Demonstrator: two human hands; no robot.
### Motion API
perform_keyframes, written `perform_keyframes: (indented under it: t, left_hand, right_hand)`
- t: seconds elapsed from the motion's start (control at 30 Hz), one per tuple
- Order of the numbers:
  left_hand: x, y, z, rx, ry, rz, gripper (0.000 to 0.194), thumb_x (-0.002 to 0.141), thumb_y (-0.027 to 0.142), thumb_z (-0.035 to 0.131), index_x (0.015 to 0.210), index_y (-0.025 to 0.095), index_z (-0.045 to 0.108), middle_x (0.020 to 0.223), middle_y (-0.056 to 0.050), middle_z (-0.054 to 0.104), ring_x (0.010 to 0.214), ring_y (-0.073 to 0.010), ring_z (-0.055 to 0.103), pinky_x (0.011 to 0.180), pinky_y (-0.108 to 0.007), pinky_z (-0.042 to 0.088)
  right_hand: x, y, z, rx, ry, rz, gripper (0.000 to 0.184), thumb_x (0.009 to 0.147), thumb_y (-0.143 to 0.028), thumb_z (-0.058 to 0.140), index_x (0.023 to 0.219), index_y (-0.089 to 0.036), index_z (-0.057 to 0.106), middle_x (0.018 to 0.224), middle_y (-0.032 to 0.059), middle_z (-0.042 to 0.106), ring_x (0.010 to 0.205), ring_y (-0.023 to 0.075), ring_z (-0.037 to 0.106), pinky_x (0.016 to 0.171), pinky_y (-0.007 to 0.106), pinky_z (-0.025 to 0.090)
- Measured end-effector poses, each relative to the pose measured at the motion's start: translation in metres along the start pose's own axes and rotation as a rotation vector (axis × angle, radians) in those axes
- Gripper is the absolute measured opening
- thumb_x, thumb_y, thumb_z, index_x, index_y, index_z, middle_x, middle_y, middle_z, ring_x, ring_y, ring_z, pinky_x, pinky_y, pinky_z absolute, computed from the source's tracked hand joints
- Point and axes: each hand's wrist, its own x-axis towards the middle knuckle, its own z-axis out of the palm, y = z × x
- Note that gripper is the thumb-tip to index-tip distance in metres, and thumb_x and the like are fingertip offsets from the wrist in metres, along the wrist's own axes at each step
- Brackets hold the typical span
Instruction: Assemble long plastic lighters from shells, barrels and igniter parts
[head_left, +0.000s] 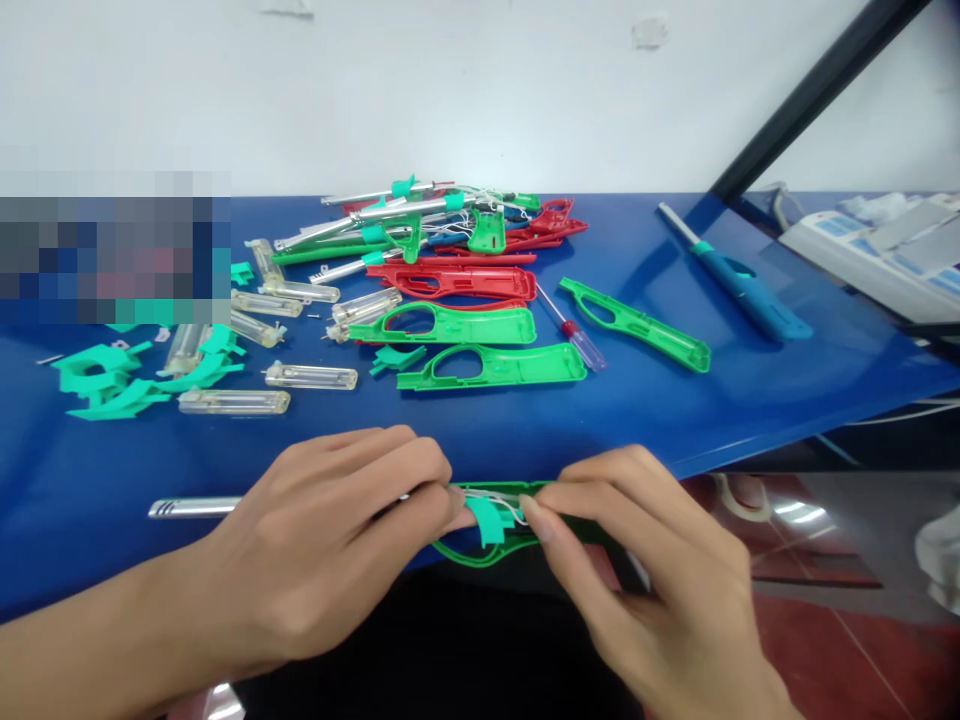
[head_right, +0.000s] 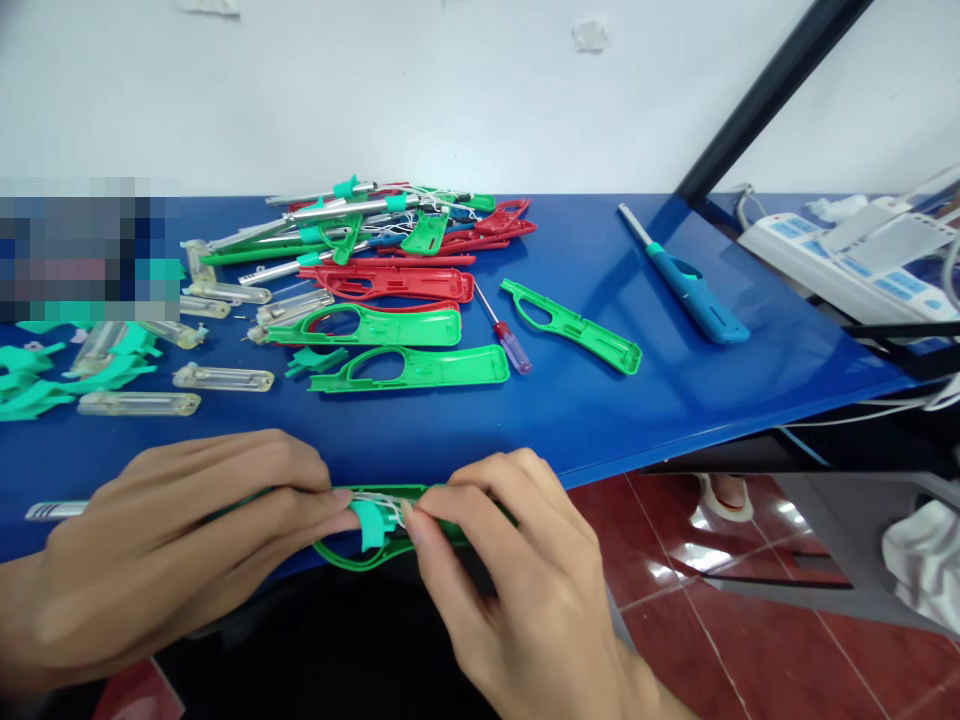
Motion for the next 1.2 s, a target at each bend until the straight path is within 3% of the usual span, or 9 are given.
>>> perform_keyframes:
  t: [0.57,0.93,1.2]
  left_hand:
    - [-0.001,0.0,0.0,0.006,0.014,0.002,0.024,0.112,0.012,0.05,0.1,0.015,0.07,0.09,-0.004,0.066,0.078,-0.0178,0.059,0.072,-0.034,0.05]
    - [-0.004,-0.003,0.001,-0.033,-0.015,-0.023,0.021,0.113,0.013,0.049,0.104,0.017,0.068,0.093,-0.004,0.065,0.077,-0.0169,0.057,0.069,-0.033,0.046]
    - [-0.001,-0.003,0.003,0.053,0.031,-0.007,0.019,0.113,0.016,0.053,0.099,0.016,0.065,0.091,-0.005,0.067,0.076,-0.0175,0.059,0.067,-0.034,0.047]
  right_hand:
    - [-0.002,0.002,-0.002,0.073,0.013,-0.022,0.012,0.095,-0.007,0.077,0.098,-0.018,0.079,0.079,0.0005,0.074,0.069,0.0118,0.062,0.063,0.027,0.056]
    - [-0.004,0.015,0.003,0.244,0.003,-0.047,0.026,0.093,-0.002,0.079,0.112,-0.02,0.079,0.092,0.0005,0.078,0.077,0.0131,0.066,0.069,0.03,0.056]
    - [-0.002,0.016,0.008,0.27,0.034,-0.038,0.024,0.089,-0.007,0.085,0.109,-0.019,0.076,0.086,-0.0022,0.078,0.073,0.0122,0.066,0.071,0.032,0.053]
